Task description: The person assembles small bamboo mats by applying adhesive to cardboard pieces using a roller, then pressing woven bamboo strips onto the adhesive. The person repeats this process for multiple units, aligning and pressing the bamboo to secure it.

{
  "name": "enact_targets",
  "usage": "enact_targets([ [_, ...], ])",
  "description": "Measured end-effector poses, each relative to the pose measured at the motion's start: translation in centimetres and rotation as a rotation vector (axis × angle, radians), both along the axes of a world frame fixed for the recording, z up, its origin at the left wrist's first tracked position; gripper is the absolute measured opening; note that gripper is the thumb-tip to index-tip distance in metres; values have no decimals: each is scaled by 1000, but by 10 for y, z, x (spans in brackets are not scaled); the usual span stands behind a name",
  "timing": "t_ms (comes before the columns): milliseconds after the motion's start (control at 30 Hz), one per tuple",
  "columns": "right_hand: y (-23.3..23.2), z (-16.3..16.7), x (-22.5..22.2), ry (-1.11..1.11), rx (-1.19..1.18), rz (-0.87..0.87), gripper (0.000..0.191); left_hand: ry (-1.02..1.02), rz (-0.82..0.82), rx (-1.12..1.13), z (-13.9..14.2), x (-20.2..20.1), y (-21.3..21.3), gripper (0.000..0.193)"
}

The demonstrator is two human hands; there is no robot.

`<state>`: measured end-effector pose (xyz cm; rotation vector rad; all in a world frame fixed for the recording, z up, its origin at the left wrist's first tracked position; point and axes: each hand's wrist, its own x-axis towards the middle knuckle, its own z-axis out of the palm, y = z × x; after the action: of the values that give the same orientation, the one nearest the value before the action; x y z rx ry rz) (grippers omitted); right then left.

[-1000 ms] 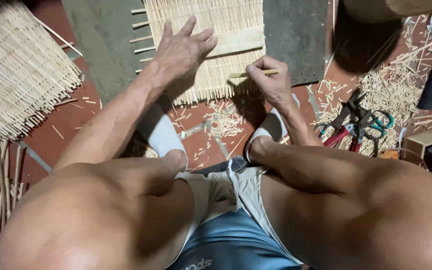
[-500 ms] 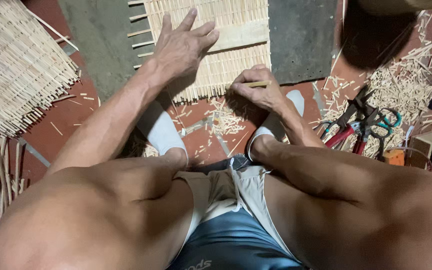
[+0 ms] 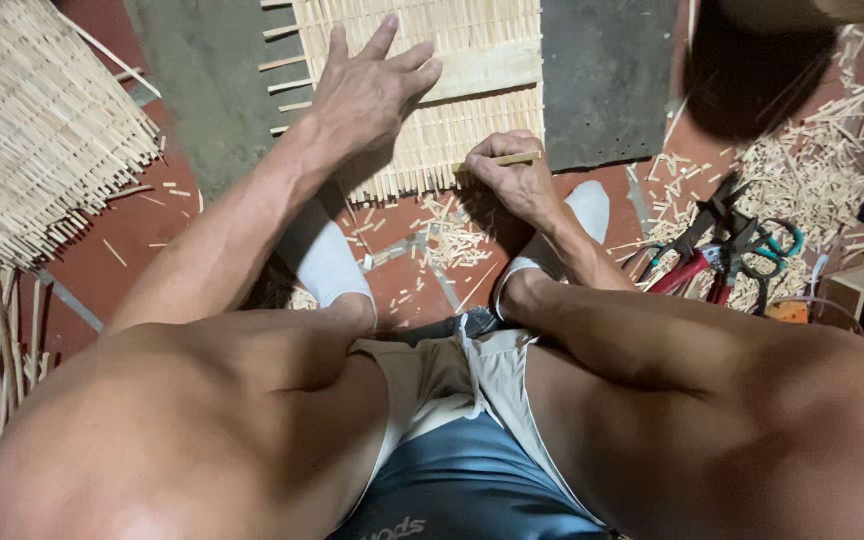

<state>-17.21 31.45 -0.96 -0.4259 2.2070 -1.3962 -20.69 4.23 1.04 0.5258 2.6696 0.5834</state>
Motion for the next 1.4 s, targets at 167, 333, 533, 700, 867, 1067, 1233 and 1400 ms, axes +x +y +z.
enact_targets([
  [167,25,18,-13,-145,-114,-217,13,5,14,16,9,0,2,44],
  [333,45,18,-13,-155,-14,-236,14,-5,-23,21,11,0,1,45],
  [533,45,17,-15,-198,31,-99,15,21,-15,37,10,4,2,43],
  [700,45,21,-17,-97,29,-17,16,9,-32,31,14,4,1,45],
  [867,43,18,-16,-145,-41,1,17,2,-54,27,20,5,2,55],
  [1067,43,14,-13,-185,-41,-30,19,48,-39,40,20,9,1,41],
  [1233,41,8,-6,64,113,13,17,58,-43,46,14,11,0,44],
  [1400,34,11,-2,-100,-19,-109,18,34,-19,39,14,11,1,40],
])
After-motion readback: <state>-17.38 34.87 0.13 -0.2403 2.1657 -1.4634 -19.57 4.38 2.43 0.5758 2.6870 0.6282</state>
